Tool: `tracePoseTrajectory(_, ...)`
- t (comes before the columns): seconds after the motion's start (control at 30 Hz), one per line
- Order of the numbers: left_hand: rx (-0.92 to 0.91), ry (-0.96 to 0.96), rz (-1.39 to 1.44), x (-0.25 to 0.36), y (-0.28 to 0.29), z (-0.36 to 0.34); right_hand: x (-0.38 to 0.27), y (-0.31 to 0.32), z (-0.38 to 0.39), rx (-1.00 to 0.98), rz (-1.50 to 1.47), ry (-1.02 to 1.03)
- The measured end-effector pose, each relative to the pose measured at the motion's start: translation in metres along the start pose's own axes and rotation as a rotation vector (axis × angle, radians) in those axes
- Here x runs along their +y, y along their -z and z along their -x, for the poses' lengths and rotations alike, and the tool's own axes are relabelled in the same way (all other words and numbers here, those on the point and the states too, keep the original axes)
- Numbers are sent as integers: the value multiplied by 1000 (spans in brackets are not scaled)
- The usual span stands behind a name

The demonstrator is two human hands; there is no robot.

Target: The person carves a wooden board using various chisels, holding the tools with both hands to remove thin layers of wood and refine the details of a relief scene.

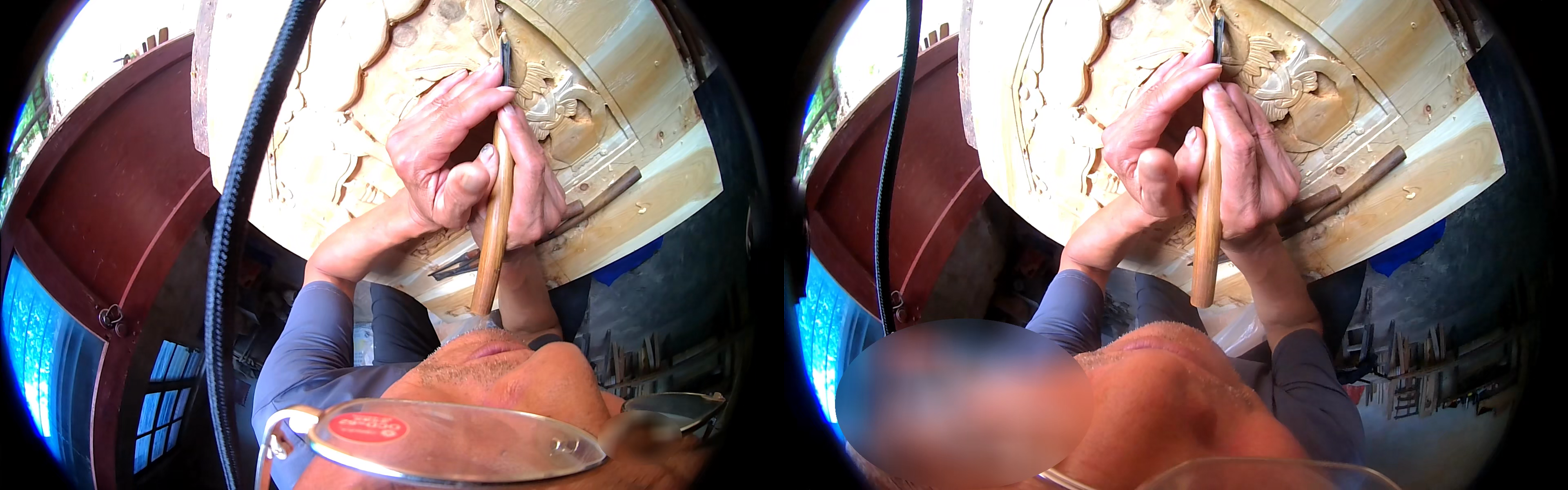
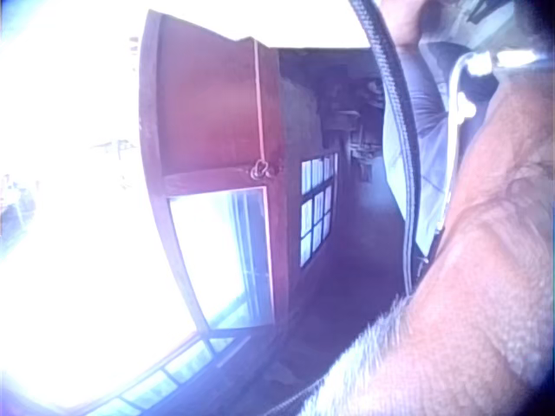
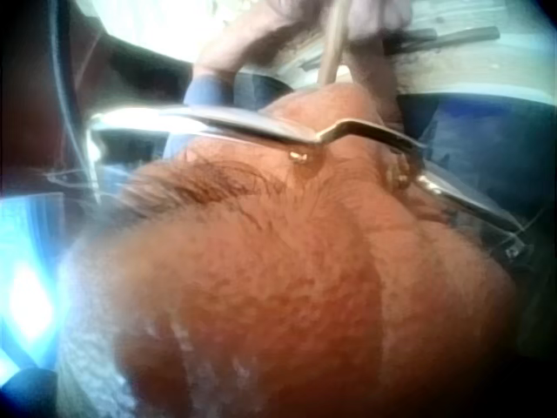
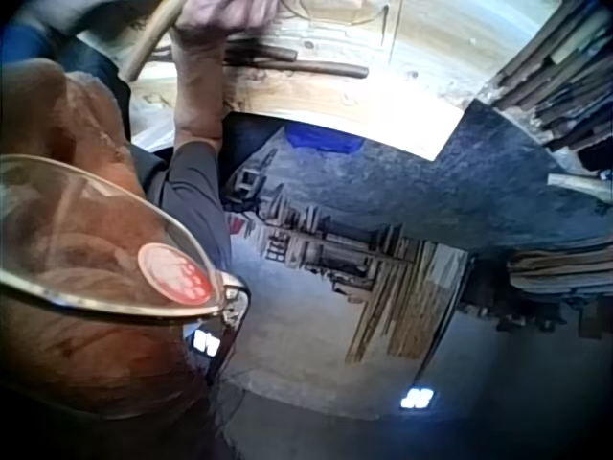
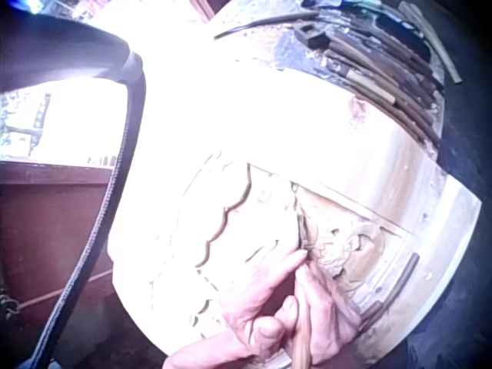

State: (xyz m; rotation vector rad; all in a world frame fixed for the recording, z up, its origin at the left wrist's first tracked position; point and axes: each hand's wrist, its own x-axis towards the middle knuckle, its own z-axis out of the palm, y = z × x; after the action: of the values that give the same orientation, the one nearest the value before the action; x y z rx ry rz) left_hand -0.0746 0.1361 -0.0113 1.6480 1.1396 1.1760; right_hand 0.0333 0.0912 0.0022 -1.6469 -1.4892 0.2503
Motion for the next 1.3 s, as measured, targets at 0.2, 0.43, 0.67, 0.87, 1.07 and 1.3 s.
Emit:
tracePoseTrajectory(0.2,22,2,-50,-1,-8,1,18,-9,5,44,-9,63)
tracePoseTrajectory(0.43,-98,-219,-240,4,-5,8,24,28,13,-10,-211,-127)
tracePoseTrajectory(0.67,-148,-298,-334,8,-11,12,48,52,12,-179,-254,-54)
tracePoseTrajectory(0.87,-112,-284,-312,4,-11,14,52,44,5,-178,-244,104)
tracePoseTrajectory(1.07,-121,-260,-292,6,-11,14,58,44,2,-196,-240,147)
tracePoseTrajectory(1.3,-97,-269,-289,4,-11,13,58,43,0,-189,-249,151)
